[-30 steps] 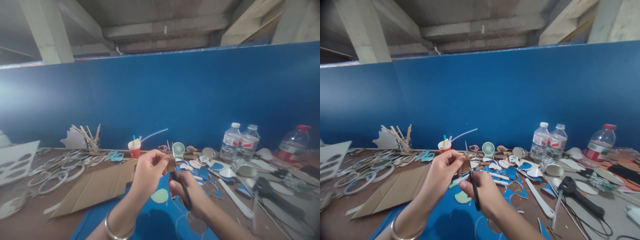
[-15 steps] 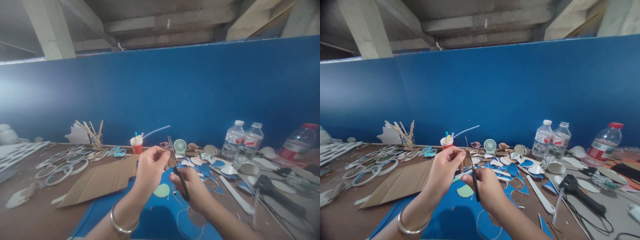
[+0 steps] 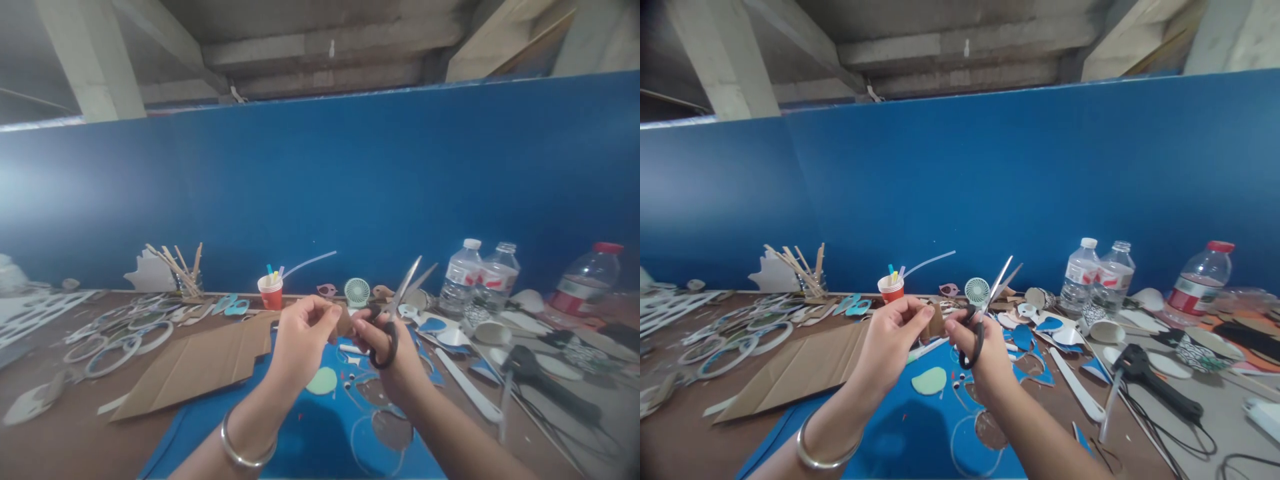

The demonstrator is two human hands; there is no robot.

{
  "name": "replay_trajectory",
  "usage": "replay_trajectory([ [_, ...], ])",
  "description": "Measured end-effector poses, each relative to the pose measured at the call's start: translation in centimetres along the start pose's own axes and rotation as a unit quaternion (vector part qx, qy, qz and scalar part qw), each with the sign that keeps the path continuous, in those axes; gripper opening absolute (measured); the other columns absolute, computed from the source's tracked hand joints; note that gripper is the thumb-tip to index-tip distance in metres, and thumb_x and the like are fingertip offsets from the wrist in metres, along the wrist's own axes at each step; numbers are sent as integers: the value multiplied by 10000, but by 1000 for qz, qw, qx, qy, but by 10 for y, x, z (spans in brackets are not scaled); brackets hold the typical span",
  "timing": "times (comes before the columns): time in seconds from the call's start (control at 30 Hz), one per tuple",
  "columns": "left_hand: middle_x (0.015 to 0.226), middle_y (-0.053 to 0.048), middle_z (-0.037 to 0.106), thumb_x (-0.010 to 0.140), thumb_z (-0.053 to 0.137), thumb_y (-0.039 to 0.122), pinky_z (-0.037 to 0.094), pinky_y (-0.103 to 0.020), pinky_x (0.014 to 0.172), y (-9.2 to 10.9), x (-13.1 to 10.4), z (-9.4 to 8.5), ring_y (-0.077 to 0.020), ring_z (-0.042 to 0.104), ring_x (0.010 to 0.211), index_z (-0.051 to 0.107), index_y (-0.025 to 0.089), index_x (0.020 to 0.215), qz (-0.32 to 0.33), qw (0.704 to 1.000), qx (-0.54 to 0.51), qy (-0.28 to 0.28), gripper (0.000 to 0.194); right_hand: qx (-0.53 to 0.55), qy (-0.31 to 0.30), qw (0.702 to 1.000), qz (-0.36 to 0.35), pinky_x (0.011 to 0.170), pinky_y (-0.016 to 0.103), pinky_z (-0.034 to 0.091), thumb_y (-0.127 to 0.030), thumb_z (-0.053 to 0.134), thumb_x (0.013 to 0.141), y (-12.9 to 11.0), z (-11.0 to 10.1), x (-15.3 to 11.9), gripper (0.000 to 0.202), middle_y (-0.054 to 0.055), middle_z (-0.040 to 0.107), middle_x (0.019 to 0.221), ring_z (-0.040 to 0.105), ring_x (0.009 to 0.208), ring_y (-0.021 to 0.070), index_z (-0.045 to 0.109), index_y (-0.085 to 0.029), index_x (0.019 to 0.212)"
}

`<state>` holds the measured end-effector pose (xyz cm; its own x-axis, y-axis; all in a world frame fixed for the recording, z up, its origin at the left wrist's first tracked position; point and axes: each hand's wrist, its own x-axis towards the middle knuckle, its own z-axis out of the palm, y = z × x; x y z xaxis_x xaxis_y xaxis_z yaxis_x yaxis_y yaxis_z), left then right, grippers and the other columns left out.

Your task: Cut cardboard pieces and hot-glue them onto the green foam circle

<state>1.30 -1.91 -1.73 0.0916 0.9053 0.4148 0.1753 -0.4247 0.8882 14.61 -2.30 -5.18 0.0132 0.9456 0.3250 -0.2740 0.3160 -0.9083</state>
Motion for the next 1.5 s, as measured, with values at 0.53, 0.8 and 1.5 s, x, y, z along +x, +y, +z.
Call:
replay_trajectory([
  [0.53, 470, 34, 516, 757, 566, 229, 361, -187, 455, -5, 1, 6, -73, 468, 453, 507, 141, 582, -32, 987, -118, -108, 205, 122, -36, 991, 40, 493, 249, 310, -236, 585, 642, -1, 2, 1, 131, -18, 483, 497, 431, 496, 119, 511, -163, 562],
  [0.8, 567, 30, 537, 777, 544, 273, 385, -191, 468, -6, 6, 1, -82, 488, 496, 566, 160, 736, -21, 998, -13, -59, 123, 70, -9, 997, 29, 484, 220, 303, -276, 651, 655, -1, 1, 2, 151, -39, 477, 523, 408, 499, 94, 561, -155, 670],
  [1.5, 592, 6, 604, 695, 626, 302, 403, -222, 514, -1, 15, -22, -109, 533, 551, 602, 168, 650, 43, 995, 93, -8, 143, -445, -42, 894, 26, 623, 297, 428, -366, 669, 601, -27, -71, 28, 500, 73, 586, 927, 555, 730, 196, 500, -179, 1033],
])
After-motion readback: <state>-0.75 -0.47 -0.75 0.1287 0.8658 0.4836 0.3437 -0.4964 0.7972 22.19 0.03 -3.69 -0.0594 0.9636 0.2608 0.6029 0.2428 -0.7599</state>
